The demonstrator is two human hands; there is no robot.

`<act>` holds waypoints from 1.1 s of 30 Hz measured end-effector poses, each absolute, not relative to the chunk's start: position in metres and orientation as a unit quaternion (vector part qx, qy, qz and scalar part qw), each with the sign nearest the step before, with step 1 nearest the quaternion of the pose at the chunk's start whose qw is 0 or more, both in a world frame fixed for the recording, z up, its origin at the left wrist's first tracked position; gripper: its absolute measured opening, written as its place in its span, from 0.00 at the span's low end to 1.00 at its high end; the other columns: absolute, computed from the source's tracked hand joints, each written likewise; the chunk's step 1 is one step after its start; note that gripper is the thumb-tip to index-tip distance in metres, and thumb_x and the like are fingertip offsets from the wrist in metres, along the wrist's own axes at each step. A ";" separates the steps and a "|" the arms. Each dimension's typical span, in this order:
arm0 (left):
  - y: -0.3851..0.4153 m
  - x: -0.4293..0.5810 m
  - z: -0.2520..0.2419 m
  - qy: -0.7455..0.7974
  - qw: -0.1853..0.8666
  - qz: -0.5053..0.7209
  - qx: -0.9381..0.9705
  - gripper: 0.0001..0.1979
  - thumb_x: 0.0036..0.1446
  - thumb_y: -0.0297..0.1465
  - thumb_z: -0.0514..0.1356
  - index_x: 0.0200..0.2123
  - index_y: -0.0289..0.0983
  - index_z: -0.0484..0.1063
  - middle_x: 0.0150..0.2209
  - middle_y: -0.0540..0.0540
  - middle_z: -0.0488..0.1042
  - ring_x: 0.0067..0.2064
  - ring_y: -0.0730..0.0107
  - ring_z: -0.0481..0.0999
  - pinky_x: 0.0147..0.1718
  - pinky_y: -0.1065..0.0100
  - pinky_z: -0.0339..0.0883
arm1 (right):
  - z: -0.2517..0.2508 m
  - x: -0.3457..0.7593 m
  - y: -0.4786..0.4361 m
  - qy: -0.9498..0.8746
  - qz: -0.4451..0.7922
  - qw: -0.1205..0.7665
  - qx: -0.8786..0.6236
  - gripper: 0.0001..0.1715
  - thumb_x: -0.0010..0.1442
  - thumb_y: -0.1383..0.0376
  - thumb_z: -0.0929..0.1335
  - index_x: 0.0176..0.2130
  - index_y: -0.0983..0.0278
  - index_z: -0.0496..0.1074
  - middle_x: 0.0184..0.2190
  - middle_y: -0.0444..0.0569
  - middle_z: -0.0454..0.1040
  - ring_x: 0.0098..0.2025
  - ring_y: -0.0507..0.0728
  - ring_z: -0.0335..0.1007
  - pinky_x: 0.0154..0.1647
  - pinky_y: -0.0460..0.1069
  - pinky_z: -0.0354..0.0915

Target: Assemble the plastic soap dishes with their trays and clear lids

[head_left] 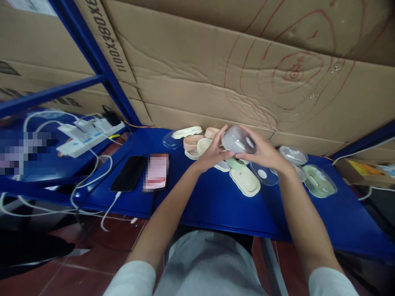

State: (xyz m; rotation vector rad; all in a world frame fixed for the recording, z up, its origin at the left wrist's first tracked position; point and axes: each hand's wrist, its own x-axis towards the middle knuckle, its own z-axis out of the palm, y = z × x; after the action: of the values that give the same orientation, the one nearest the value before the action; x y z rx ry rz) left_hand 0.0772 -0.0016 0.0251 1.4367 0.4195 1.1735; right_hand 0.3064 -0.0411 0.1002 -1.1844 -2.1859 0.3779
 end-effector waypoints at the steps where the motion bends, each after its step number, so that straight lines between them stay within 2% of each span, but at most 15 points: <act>1: -0.001 0.077 0.025 0.190 0.571 0.527 0.600 0.48 0.52 0.46 0.77 0.72 0.51 0.61 0.72 0.38 0.64 0.68 0.43 0.71 0.62 0.47 0.73 | 0.101 0.296 -0.028 -0.839 0.157 0.304 -0.423 0.55 0.58 0.43 0.77 0.74 0.53 0.59 0.74 0.55 0.62 0.74 0.69 0.59 0.75 0.67 0.56; 4: 0.009 0.067 0.022 0.252 0.540 0.601 0.533 0.43 0.52 0.46 0.77 0.68 0.48 0.66 0.68 0.41 0.69 0.69 0.47 0.71 0.65 0.48 0.70 | 0.097 0.285 0.002 -0.828 0.170 0.343 -0.409 0.50 0.61 0.43 0.75 0.73 0.55 0.62 0.74 0.55 0.63 0.75 0.66 0.59 0.76 0.65 0.55; 7: 0.025 0.050 0.017 0.302 0.530 0.641 0.466 0.45 0.52 0.47 0.77 0.69 0.48 0.62 0.64 0.40 0.73 0.66 0.50 0.75 0.64 0.49 0.72 | 0.083 0.300 0.024 -0.796 0.123 0.391 -0.445 0.51 0.61 0.42 0.75 0.73 0.58 0.63 0.74 0.58 0.62 0.75 0.67 0.58 0.76 0.66 0.54; 11: 0.036 0.043 0.010 0.326 0.507 0.676 0.424 0.48 0.51 0.45 0.77 0.70 0.47 0.59 0.62 0.40 0.75 0.65 0.53 0.76 0.63 0.53 0.74 | 0.066 0.325 0.040 -0.790 0.089 0.349 -0.496 0.47 0.64 0.42 0.72 0.72 0.59 0.65 0.73 0.58 0.63 0.76 0.70 0.56 0.76 0.70 0.51; 15: 0.033 0.050 0.008 0.313 0.518 0.677 0.420 0.47 0.51 0.44 0.78 0.69 0.47 0.60 0.60 0.42 0.76 0.64 0.53 0.77 0.62 0.53 0.75 | 0.072 0.318 0.033 -0.796 0.064 0.356 -0.486 0.41 0.69 0.43 0.68 0.71 0.61 0.68 0.73 0.60 0.64 0.76 0.68 0.56 0.77 0.67 0.52; 18: 0.028 0.055 0.011 0.298 0.524 0.660 0.449 0.44 0.52 0.46 0.77 0.68 0.49 0.63 0.59 0.44 0.76 0.64 0.52 0.77 0.62 0.52 0.75 | 0.083 0.293 0.020 -0.827 0.044 0.342 -0.444 0.34 0.69 0.45 0.69 0.66 0.57 0.74 0.71 0.55 0.67 0.76 0.68 0.57 0.76 0.68 0.52; 21: 0.025 0.055 0.012 0.278 0.528 0.652 0.468 0.43 0.52 0.48 0.77 0.67 0.51 0.64 0.61 0.44 0.75 0.65 0.52 0.76 0.62 0.52 0.74 | 0.088 0.269 0.010 -0.858 0.084 0.321 -0.393 0.23 0.71 0.49 0.69 0.58 0.54 0.81 0.62 0.50 0.78 0.69 0.67 0.68 0.72 0.66 0.59; 24: 0.027 0.053 0.012 0.285 0.521 0.649 0.477 0.46 0.50 0.49 0.78 0.68 0.49 0.64 0.61 0.42 0.76 0.65 0.51 0.76 0.64 0.50 0.73 | 0.087 0.258 0.008 -0.853 0.134 0.338 -0.373 0.19 0.73 0.51 0.66 0.51 0.55 0.84 0.51 0.47 0.85 0.54 0.63 0.80 0.60 0.59 0.69; 28: 0.029 0.051 0.012 0.302 0.509 0.643 0.486 0.52 0.48 0.50 0.78 0.71 0.45 0.61 0.61 0.39 0.77 0.64 0.49 0.77 0.65 0.47 0.70 | 0.081 0.257 0.013 -0.833 0.118 0.378 -0.387 0.20 0.74 0.52 0.64 0.47 0.58 0.83 0.46 0.49 0.85 0.49 0.62 0.80 0.55 0.56 0.70; 33: 0.026 0.054 0.014 0.285 0.498 0.639 0.513 0.51 0.50 0.46 0.78 0.72 0.44 0.60 0.65 0.39 0.75 0.66 0.49 0.75 0.68 0.47 0.67 | 0.073 0.257 0.020 -0.788 0.083 0.434 -0.429 0.27 0.75 0.46 0.61 0.45 0.60 0.80 0.43 0.52 0.83 0.47 0.63 0.79 0.51 0.56 0.69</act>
State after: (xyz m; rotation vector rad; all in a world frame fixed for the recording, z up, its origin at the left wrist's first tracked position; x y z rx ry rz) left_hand 0.0538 0.0262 0.0140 1.2413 0.6910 1.5458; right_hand 0.2574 0.0203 0.0735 -1.0687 -1.9618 0.2067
